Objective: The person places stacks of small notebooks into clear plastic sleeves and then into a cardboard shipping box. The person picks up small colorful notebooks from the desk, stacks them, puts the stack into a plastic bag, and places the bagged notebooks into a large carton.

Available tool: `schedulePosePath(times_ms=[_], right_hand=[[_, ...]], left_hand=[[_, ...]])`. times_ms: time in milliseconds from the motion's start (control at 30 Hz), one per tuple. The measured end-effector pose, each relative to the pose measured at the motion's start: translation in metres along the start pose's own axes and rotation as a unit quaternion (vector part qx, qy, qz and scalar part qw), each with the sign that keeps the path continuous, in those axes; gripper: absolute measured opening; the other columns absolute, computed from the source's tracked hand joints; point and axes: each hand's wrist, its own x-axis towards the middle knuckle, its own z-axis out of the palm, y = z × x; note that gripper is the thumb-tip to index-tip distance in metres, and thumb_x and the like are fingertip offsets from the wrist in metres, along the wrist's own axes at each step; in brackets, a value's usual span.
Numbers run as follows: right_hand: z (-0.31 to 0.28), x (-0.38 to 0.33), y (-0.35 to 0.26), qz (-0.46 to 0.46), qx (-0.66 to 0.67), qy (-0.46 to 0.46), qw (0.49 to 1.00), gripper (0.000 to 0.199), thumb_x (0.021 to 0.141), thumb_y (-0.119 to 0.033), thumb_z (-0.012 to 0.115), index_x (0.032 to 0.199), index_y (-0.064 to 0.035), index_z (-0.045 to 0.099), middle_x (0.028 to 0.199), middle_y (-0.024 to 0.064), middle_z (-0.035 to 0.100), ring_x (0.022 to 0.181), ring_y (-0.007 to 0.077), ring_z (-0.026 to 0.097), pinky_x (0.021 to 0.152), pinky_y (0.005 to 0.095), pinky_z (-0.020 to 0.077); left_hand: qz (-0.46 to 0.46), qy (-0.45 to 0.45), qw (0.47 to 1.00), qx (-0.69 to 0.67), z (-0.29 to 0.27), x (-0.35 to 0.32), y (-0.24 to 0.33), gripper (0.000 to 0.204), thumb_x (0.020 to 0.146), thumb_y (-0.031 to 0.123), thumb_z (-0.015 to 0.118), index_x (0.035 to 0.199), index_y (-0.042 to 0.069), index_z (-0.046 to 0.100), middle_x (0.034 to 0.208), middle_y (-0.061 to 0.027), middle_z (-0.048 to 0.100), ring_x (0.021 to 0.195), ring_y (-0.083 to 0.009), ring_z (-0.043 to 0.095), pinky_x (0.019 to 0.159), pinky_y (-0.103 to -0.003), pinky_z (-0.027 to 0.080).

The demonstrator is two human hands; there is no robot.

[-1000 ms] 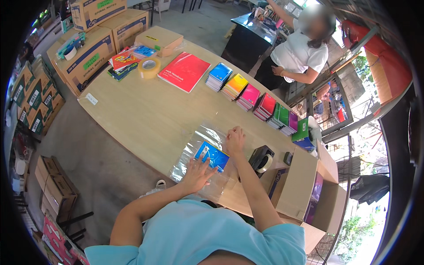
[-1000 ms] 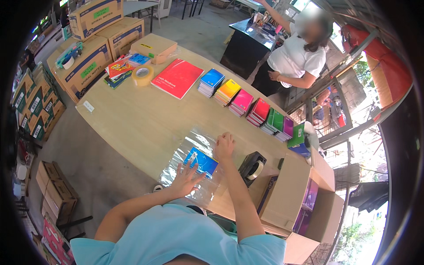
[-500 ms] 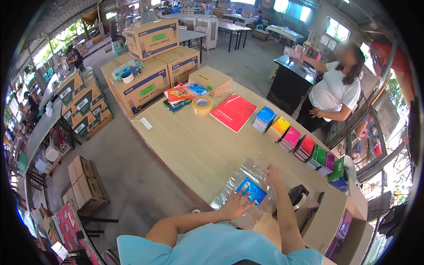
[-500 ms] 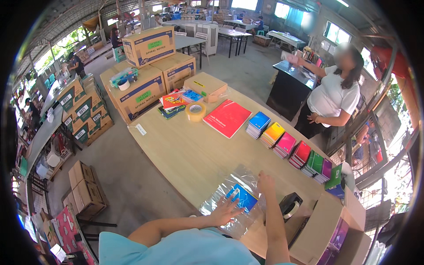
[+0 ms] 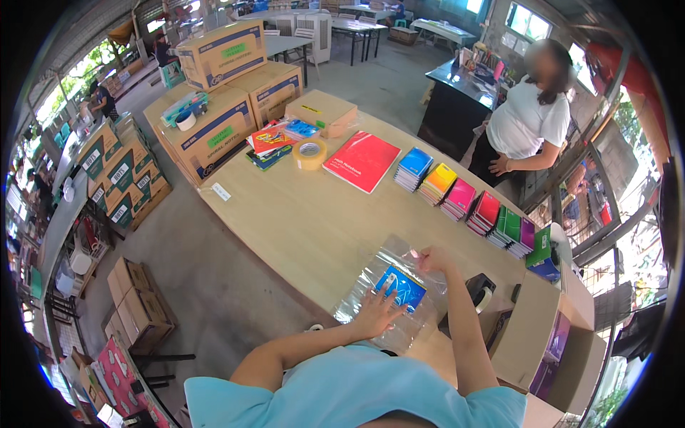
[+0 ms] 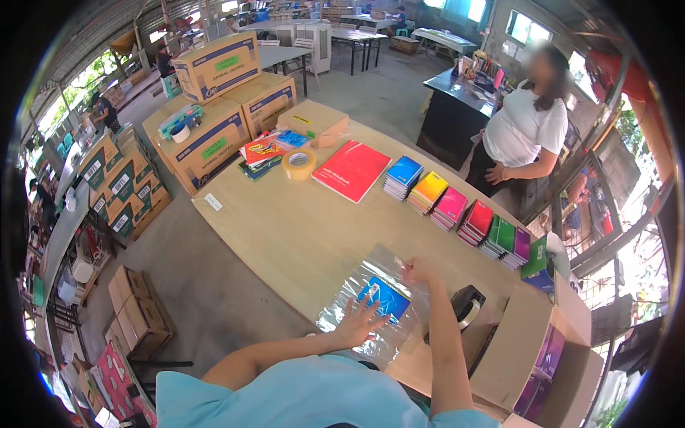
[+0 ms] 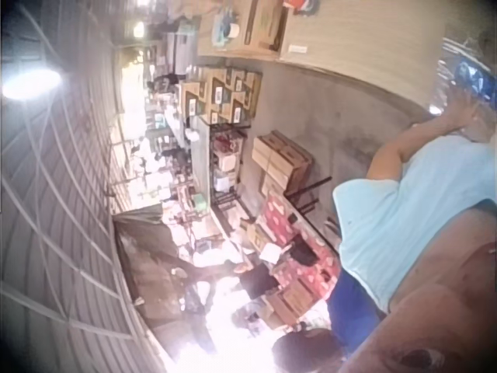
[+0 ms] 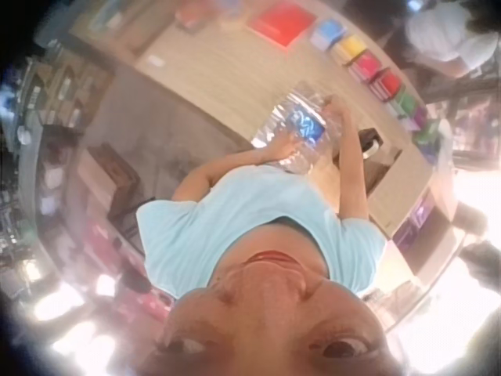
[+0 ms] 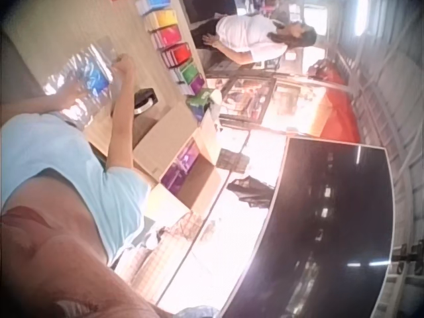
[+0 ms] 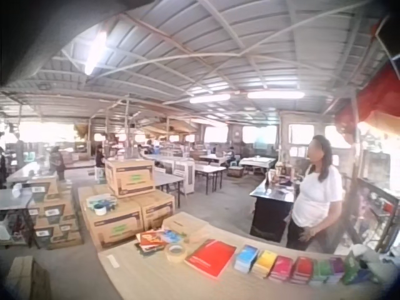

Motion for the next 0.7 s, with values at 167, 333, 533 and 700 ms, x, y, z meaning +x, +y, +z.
schedulePosePath(times_ms=[167,333,533,700], right_hand=[[0.001,0.016,0.051,-0.040,0.141,-0.109,0.983,0.053,0.083,-0.029,0.076,0.131,-0.0136,0.062,0.094,0.0067,0.072,0.077,0.0163,0.067,0.068,0.0340,0.0556],[0.002,0.024,0.011,0.037,0.251,-0.245,0.936,0.080,0.087,-0.033,0.072,0.155,-0.0252,0.030,0.122,0.0078,0.067,0.100,0.0183,0.065,0.085,0.0356,0.0554],[-0.006,0.013,0.002,0.044,0.238,-0.214,0.946,0.065,0.088,-0.033,0.069,0.148,-0.0245,0.045,0.122,0.0069,0.067,0.112,0.0230,0.061,0.082,0.0372,0.0564],[0.003,0.002,-0.016,0.040,0.288,-0.145,0.946,0.045,0.090,-0.027,0.066,0.133,-0.0171,0.061,0.121,0.0071,0.068,0.109,0.0229,0.063,0.085,0.0450,0.0550]], left_hand=[[0.032,0.005,0.999,-0.008,0.002,0.009,0.004,0.079,0.081,0.041,0.075,0.150,0.033,0.036,0.156,-0.0205,0.025,0.143,-0.0507,0.020,0.103,-0.078,0.022],[-0.010,0.028,1.000,-0.005,0.005,0.003,-0.003,0.072,0.078,0.039,0.077,0.143,0.031,0.048,0.152,-0.0209,0.032,0.141,-0.0477,0.025,0.102,-0.077,0.022],[0.011,0.046,0.999,0.004,-0.002,0.008,0.000,0.076,0.075,0.039,0.079,0.144,0.032,0.046,0.149,-0.0197,0.035,0.139,-0.0475,0.028,0.102,-0.079,0.020],[0.001,0.056,0.998,-0.007,0.005,0.006,-0.005,0.077,0.074,0.037,0.080,0.144,0.031,0.046,0.146,-0.0169,0.038,0.137,-0.0445,0.032,0.102,-0.079,0.019]])
